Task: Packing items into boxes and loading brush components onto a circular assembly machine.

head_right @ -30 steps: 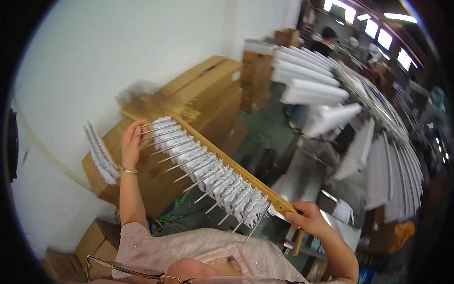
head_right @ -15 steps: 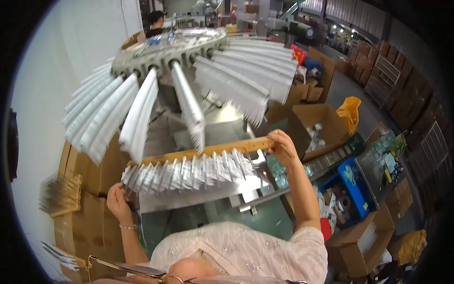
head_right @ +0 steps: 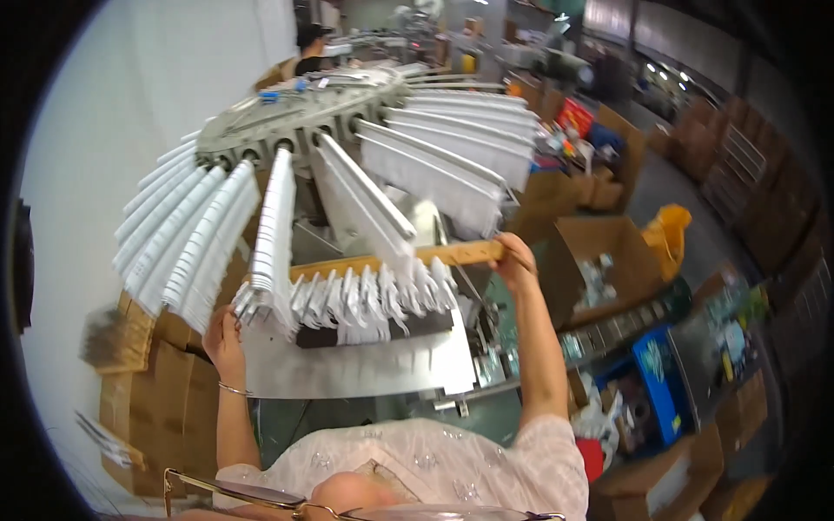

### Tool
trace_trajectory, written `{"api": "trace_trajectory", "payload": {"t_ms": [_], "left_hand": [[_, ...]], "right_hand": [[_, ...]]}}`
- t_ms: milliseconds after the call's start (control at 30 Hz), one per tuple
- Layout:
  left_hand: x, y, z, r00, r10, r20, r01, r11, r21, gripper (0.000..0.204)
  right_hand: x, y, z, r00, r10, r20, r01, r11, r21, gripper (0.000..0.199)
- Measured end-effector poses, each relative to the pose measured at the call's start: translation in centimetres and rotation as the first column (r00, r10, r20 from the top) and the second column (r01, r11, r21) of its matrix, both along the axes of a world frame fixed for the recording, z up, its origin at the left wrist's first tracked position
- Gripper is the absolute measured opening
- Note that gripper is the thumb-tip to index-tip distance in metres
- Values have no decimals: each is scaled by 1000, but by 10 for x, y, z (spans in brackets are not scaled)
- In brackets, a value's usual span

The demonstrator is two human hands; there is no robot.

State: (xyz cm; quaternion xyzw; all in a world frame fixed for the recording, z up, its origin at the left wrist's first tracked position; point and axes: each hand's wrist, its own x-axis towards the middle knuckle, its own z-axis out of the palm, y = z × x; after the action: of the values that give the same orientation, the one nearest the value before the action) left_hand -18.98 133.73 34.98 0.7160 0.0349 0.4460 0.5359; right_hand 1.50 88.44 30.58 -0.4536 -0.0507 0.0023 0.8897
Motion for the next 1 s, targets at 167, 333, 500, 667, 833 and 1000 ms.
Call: {"api": "trace_trajectory", "payload": {"t_ms": [167, 333, 500, 667, 833, 1000], "left_hand": [[13, 3, -7, 999, -42, 27, 44, 996, -78, 15], [35, 24, -19, 984, 75, 160, -132, 913, 386, 15], [39, -1, 18, 986, -150, 79, 157, 983, -95, 20], [38, 12, 17, 991, 90, 99, -129, 841, 525, 17], [29, 15, -1, 994, -17, 107, -36, 881, 472, 16], [21, 14, -17, 996, -50, 70, 12, 885, 466, 16]], "right_hand": [[1, -17, 42, 958, 51, 282, -66, 997, 44, 18], [32, -3, 36, 981, -99, 166, 94, 995, 35, 28], [51, -13, 16, 999, -51, -1, 51, 999, 8, 29], [51, -34, 17, 998, 59, 3, -58, 992, -111, 34], [44, -28, 42, 990, 132, -54, -139, 975, -173, 36], [8, 0, 51, 995, 94, -17, -95, 951, -293, 34]]}}
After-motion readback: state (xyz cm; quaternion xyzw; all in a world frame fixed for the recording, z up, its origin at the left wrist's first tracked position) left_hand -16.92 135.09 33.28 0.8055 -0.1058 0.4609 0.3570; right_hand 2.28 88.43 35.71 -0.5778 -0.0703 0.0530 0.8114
